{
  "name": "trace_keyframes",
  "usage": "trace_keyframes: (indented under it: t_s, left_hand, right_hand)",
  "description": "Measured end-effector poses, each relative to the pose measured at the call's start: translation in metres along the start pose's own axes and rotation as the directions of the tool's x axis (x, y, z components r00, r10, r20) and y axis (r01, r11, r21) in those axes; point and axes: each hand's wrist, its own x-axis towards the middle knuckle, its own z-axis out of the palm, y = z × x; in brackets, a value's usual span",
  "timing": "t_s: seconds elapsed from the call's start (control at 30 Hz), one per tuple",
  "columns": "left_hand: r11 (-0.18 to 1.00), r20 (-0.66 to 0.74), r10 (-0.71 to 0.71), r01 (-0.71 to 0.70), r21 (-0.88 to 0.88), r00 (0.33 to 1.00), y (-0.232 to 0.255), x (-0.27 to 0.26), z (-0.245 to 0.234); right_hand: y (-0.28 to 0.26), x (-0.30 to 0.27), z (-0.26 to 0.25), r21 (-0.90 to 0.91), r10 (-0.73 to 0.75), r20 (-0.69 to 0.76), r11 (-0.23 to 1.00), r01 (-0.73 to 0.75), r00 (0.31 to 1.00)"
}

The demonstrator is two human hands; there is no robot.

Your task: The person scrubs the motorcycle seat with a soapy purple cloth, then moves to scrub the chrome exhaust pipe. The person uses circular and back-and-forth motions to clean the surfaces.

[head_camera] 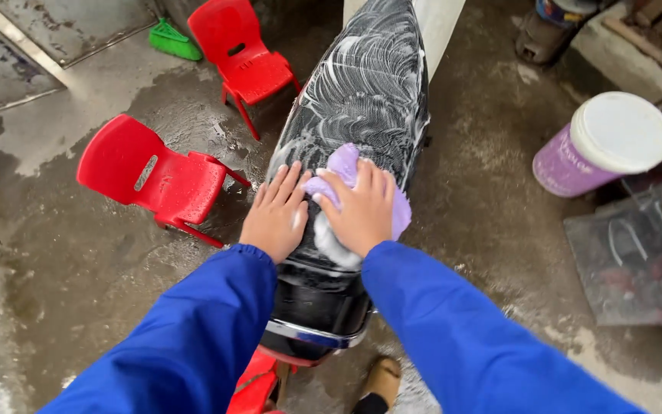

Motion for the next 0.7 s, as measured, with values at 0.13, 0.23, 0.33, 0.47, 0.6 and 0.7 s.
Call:
trace_keyframes:
  t_s: [0.13,0.23,0.33,0.47,0.6,0.7]
  left_hand:
    - [0.991,0.115,-0.124,0.117,0.060,0.986,0.025,-0.010,-0.015]
    - [0.983,0.112,-0.179,0.173,0.060,0.977,0.034,-0.012,-0.016]
    - [0.981,0.072,-0.186,0.181,0.077,0.980,0.039,-0.013,-0.005]
    - [0.983,-0.031,-0.162,0.164,0.085,0.986,0.041,-0.021,-0.005]
    - [0.979,-0.133,-0.159,0.174,0.104,0.978,0.042,-0.014,-0.004]
    - [0.962,-0.137,-0.217,0.236,0.140,0.967,0.050,-0.021,-0.004]
  right_hand:
    - [0.000,-0.006,-0.001,0.018,-0.015,-0.001,1.000,0.015,1.000]
    - [0.001,-0.005,0.003,0.015,-0.028,-0.046,0.999,0.029,0.999]
    - [0.005,-0.003,0.004,0.009,-0.045,-0.040,0.999,0.045,0.998]
    - [0.004,-0.007,0.009,0.001,-0.069,-0.081,0.998,0.069,0.994]
    - [0.006,0.006,0.013,-0.046,-0.108,-0.197,0.994,0.101,0.974]
    - [0.002,-0.002,0.009,-0.002,-0.096,-0.214,0.995,0.098,0.972]
